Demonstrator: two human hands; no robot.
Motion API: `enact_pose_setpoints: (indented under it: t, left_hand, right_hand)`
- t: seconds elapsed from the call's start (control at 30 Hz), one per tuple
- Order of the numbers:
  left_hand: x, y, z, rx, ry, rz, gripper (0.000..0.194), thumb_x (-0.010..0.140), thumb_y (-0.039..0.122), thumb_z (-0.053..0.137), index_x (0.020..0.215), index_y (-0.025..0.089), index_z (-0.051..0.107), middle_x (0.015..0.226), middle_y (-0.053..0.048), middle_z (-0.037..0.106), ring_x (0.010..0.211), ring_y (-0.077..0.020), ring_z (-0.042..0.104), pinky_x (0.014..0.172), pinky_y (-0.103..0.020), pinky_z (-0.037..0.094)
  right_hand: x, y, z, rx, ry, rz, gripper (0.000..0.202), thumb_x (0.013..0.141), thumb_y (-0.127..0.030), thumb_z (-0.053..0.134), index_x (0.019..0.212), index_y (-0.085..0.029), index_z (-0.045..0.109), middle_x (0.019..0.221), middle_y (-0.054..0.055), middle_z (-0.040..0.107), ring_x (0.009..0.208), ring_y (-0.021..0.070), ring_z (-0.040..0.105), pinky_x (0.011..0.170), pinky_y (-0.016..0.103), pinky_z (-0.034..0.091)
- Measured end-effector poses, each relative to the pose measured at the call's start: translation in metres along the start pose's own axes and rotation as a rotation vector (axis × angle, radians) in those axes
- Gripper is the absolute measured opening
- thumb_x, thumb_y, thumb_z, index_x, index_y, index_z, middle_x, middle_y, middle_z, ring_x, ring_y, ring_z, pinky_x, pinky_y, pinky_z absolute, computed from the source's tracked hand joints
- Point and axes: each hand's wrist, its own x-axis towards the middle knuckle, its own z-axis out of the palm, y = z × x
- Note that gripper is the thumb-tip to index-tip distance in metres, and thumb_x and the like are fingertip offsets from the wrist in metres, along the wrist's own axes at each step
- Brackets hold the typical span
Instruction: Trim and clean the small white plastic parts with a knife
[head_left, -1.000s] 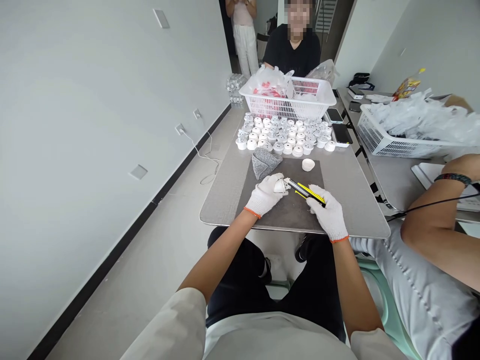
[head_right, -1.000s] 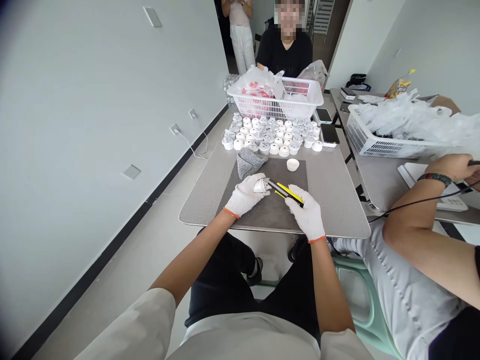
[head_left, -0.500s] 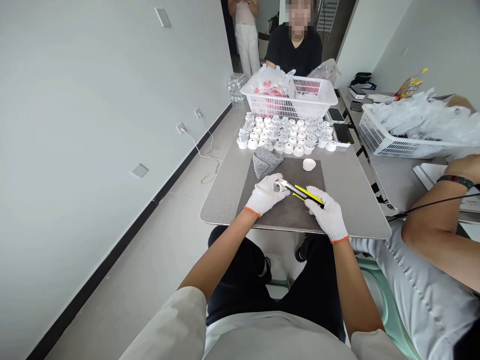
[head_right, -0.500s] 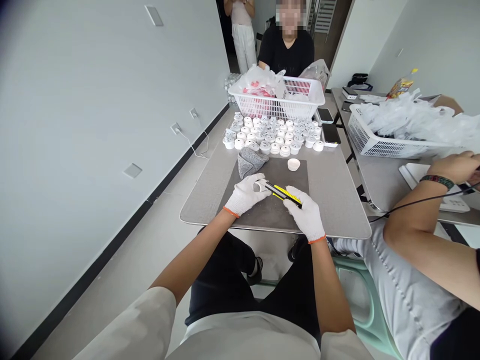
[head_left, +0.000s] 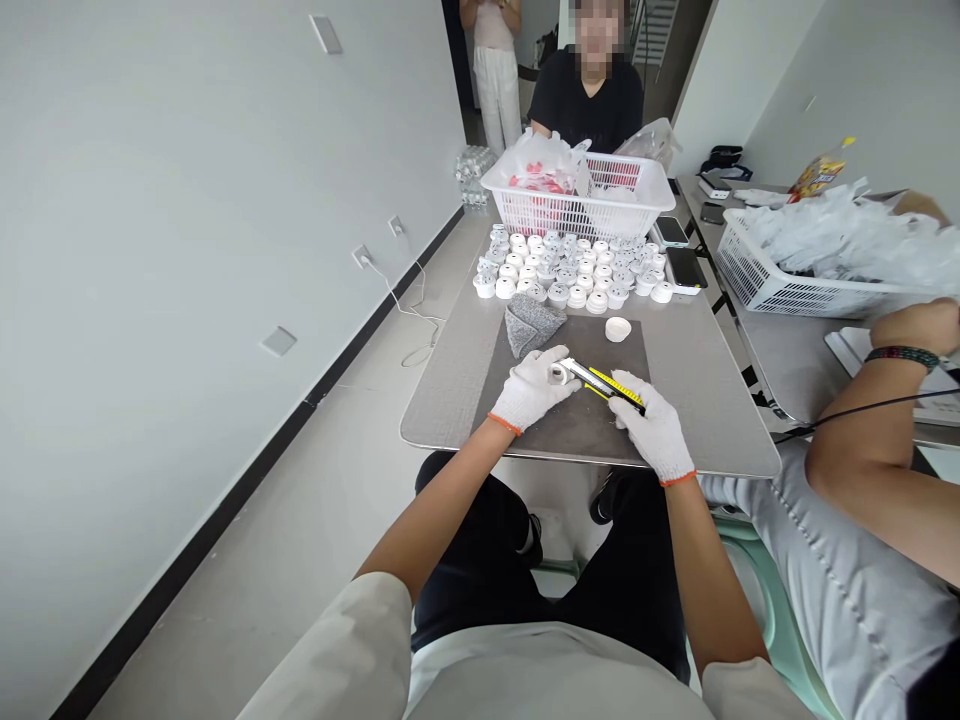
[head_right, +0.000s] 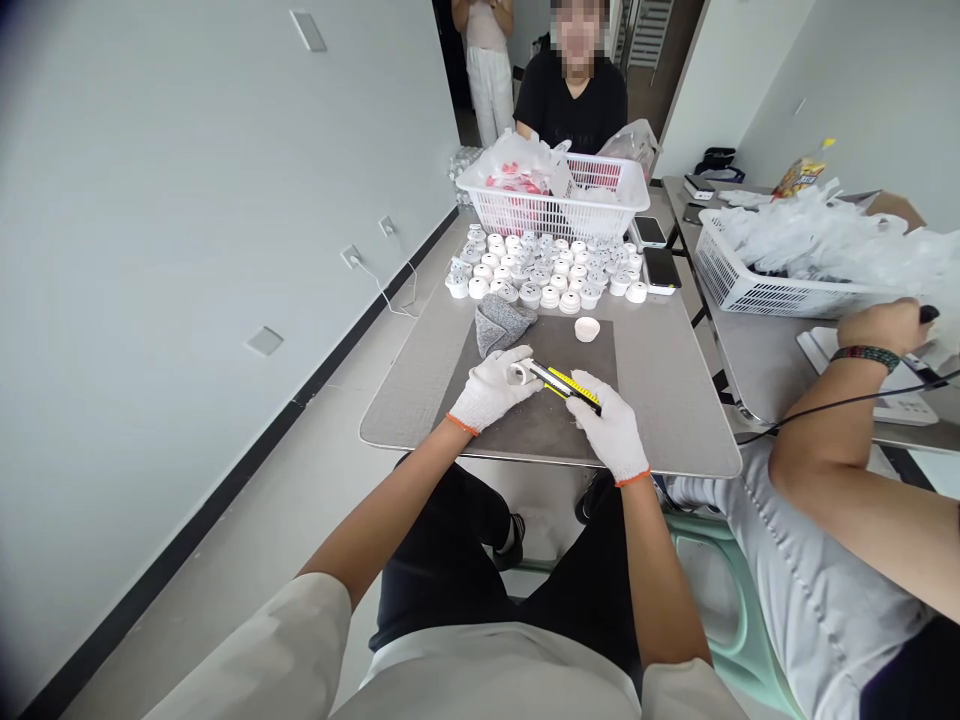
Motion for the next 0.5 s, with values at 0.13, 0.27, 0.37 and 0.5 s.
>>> enact_pose_setpoints:
  t: [0.13,0.27,0.37,0.5]
  left_hand:
    - [-0.001,0.0008,0.0002,0.049,-0.012,0.062,0.051,0.079,0.053,0.077,0.124,0.033,0.067,0.117,-0.003,0.067,0.106,-0.0218,0.066,0.094,-0.03,0.05]
    - [-0.0044,0.0034,-0.0015,0.111,-0.003,0.056,0.046,0.078,0.06,0.075,0.112,0.03,0.07,0.111,-0.002,0.068,0.103,-0.0217,0.066,0.095,-0.032,0.048]
    - [-0.0055,0.0046,-0.0022,0.125,0.019,0.01,0.043,0.077,0.061,0.075,0.108,0.031,0.071,0.108,-0.002,0.069,0.102,-0.0222,0.067,0.094,-0.032,0.048]
    - [-0.0054,0.0044,-0.0012,0.129,0.043,0.001,0.041,0.079,0.061,0.073,0.108,0.032,0.071,0.109,-0.002,0.07,0.101,-0.0225,0.068,0.091,-0.031,0.048]
  right_hand:
    - [-0.0021,-0.0013,0.0001,-0.008,0.005,-0.053,0.053,0.084,-0.038,0.071,0.135,-0.027,0.067,0.132,0.005,0.065,0.076,0.0105,0.065,0.067,0.024,0.062]
    - [-0.0028,-0.0013,0.0003,-0.01,0.058,-0.053,0.053,0.085,-0.038,0.07,0.136,-0.026,0.066,0.136,0.005,0.063,0.072,0.0087,0.064,0.068,0.024,0.062]
    - [-0.0019,-0.0003,0.0002,0.015,0.047,-0.032,0.054,0.085,-0.038,0.07,0.138,-0.026,0.064,0.135,0.005,0.063,0.068,0.008,0.063,0.066,0.025,0.062]
    - [-0.0011,0.0007,0.0,-0.034,0.039,-0.051,0.051,0.086,-0.037,0.07,0.136,-0.027,0.066,0.13,0.003,0.066,0.065,0.0069,0.062,0.071,0.025,0.062]
